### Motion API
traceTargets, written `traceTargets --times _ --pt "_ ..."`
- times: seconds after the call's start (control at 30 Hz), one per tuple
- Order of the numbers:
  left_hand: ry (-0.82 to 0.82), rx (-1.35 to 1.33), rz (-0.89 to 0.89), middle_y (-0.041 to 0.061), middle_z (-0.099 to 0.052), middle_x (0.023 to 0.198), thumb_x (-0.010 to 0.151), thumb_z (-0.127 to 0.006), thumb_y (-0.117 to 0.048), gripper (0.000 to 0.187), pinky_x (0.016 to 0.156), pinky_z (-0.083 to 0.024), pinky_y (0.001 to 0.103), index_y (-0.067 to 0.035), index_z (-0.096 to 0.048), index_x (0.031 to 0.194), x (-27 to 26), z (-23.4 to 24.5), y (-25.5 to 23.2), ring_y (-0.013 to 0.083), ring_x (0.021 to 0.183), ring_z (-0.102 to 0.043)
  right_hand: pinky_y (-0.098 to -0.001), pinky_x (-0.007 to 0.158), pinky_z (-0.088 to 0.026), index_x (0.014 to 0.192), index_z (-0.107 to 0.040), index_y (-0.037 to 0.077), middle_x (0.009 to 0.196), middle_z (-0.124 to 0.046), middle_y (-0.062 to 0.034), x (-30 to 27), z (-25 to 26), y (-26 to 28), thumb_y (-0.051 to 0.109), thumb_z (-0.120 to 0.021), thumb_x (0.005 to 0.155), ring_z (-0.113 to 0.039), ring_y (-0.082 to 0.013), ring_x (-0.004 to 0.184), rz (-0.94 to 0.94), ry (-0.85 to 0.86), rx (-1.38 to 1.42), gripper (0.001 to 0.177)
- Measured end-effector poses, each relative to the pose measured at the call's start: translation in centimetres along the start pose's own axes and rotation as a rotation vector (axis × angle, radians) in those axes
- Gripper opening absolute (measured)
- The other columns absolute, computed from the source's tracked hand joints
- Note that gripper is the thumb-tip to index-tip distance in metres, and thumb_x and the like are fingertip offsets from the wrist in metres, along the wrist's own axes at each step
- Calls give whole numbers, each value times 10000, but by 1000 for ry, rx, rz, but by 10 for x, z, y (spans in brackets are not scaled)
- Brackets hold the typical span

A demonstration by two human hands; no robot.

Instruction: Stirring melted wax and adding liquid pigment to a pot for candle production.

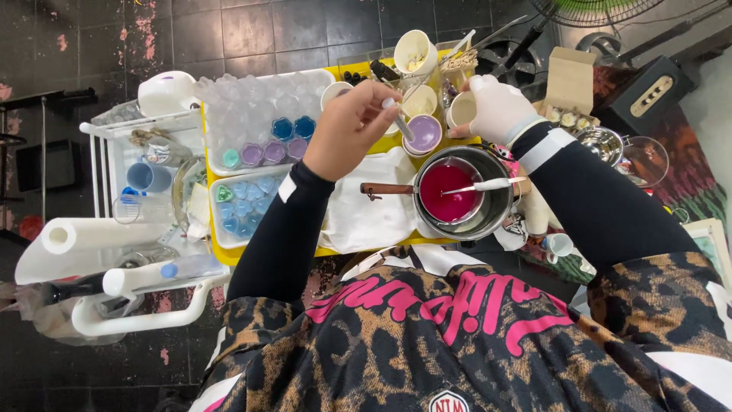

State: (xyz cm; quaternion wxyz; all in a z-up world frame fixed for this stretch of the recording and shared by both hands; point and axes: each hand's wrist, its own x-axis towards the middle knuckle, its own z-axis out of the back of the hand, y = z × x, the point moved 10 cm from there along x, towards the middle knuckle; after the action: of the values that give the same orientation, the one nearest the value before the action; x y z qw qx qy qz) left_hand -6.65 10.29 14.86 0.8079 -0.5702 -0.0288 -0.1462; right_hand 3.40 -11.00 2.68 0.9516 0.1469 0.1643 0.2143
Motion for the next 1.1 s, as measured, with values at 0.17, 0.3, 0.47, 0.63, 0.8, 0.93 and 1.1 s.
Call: traceTargets --times 0.17,0.3,0.47,0.63,0.8,0.93,1.1 --pt "-53 -60 14 40 -694 979 1072 -651 -141 192 802 -560 237 -8 -638 1210 -25 6 -6 78 892 -678 -457 981 -500 1380 -556 47 1292 -614 -222 -1 2 0 621 -900 649 -628 -388 1166 35 -10 -36 991" --pt "-100 -212 23 31 -723 1081 1094 -602 -123 199 874 -557 236 11 -603 1241 -44 9 -12 75 1017 -690 -465 960 -482 1419 -521 8 1294 -591 -264 -3 10 -5 642 -932 629 -603 -413 1159 100 -91 20 1093" --pt "-163 -258 43 47 -701 1096 1116 -587 -120 205 885 -535 238 13 -594 1273 -73 6 -7 76 1005 -655 -468 968 -499 1455 -571 52 1265 -639 -216 -28 44 3 546 -880 809 -632 -369 1157 195 -278 16 871" --pt "-202 -585 198 22 -720 1050 1098 -463 -168 233 810 -575 239 -69 -540 1295 -108 -13 -1 66 882 -686 -389 934 -532 1386 -608 13 1224 -676 -147 -110 111 74 367 -833 1023 -665 -278 1092 387 -485 281 554" --pt "-62 -384 113 0 -549 964 1147 -447 -132 339 788 -492 246 -37 -577 1446 -150 -53 -16 72 837 -554 -335 761 -546 1054 -740 95 918 -709 -50 -177 114 161 117 -768 953 -699 -209 860 609 -325 398 108" --pt "-56 -532 -99 24 -556 1257 1134 -501 -153 284 996 -440 267 -16 -483 1381 -167 -74 -26 91 1121 -521 -372 757 -537 1070 -729 99 924 -698 -89 -195 88 211 162 -812 843 -681 -267 868 761 -284 318 250" --pt "-12 -809 156 -42 -538 988 1127 -540 -231 198 762 -406 200 -69 -515 1238 -194 -95 29 22 855 -463 -417 737 -491 1108 -688 122 924 -650 -75 -205 53 236 157 -803 833 -632 -297 841 906 -167 293 300"
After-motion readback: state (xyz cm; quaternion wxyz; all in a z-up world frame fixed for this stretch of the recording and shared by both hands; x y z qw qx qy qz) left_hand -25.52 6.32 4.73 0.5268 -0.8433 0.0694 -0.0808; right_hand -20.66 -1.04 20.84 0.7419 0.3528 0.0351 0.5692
